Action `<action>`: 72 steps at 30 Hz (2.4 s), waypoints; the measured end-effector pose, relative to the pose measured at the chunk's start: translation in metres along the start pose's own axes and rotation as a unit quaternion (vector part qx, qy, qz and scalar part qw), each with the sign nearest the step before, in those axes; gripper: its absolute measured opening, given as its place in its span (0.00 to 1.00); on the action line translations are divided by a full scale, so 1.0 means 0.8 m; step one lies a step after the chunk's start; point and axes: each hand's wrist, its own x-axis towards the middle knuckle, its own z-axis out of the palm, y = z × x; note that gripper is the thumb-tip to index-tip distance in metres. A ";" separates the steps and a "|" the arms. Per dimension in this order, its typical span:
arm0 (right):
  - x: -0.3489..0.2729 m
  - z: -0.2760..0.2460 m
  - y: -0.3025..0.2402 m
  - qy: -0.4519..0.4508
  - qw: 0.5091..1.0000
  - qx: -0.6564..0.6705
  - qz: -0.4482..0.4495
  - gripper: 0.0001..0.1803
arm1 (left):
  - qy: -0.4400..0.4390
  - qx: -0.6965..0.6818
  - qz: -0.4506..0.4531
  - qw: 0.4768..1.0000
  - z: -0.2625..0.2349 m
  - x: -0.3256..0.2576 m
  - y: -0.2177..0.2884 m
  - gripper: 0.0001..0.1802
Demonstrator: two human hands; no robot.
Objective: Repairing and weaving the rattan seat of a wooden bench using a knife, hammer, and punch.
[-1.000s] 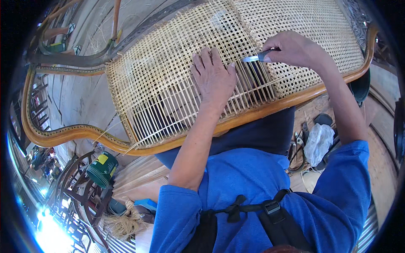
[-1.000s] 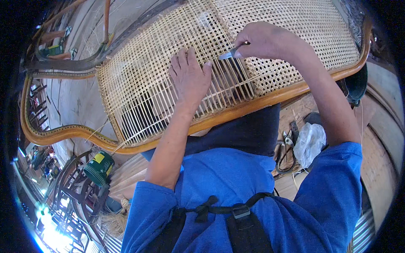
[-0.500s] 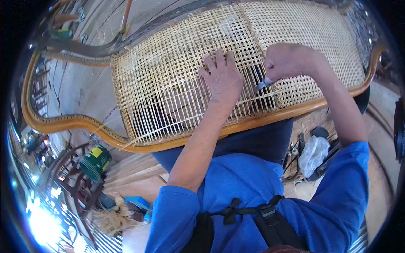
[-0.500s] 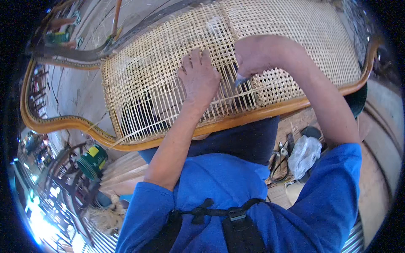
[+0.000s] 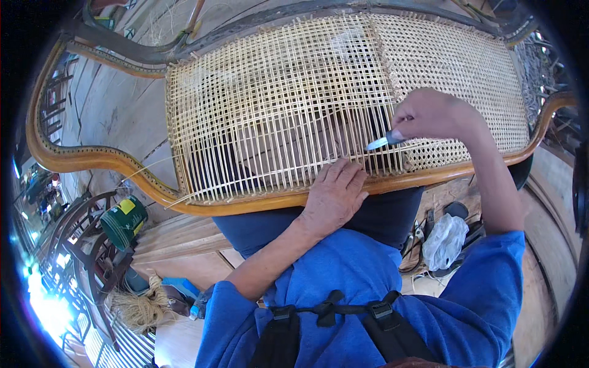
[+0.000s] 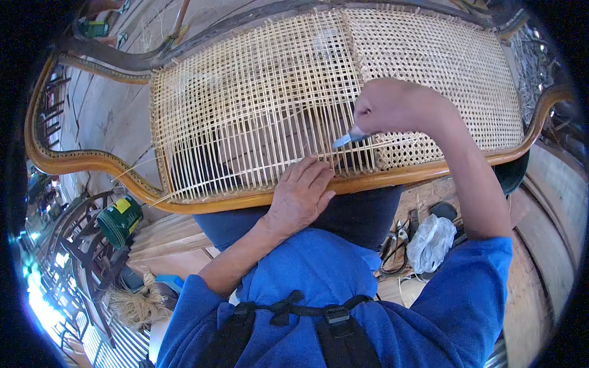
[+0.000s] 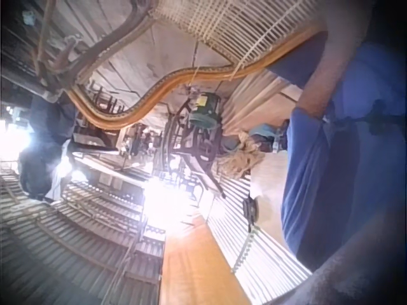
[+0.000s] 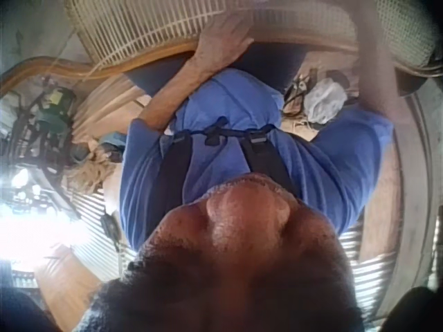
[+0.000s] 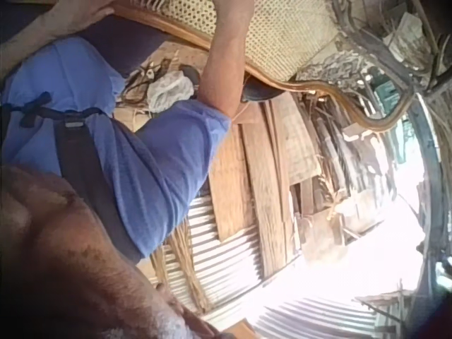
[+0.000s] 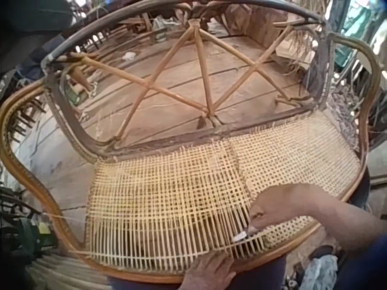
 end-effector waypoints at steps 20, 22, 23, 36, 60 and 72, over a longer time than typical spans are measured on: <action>0.000 -0.010 0.010 0.057 0.993 0.100 -0.011 0.13 | 0.009 0.044 0.017 0.999 0.003 0.006 0.000 0.19; -0.001 -0.014 0.009 -0.178 0.982 0.070 0.005 0.13 | -0.001 0.031 0.018 0.999 0.003 0.005 -0.001 0.19; -0.002 -0.015 0.010 -0.137 0.990 0.027 -0.024 0.12 | 0.004 0.039 0.020 0.999 0.004 0.004 -0.002 0.19; 0.015 0.009 0.085 -0.061 0.997 0.051 0.004 0.13 | 0.049 0.052 0.041 0.997 0.029 -0.013 -0.008 0.17; 0.005 0.052 -0.071 0.025 0.972 0.232 0.029 0.22 | 0.239 0.205 -0.533 0.785 -0.203 -0.144 -0.237 0.27; -0.046 0.093 -0.054 0.243 0.817 0.523 -0.009 0.23 | 0.251 0.013 -0.480 0.841 -0.194 -0.125 -0.262 0.21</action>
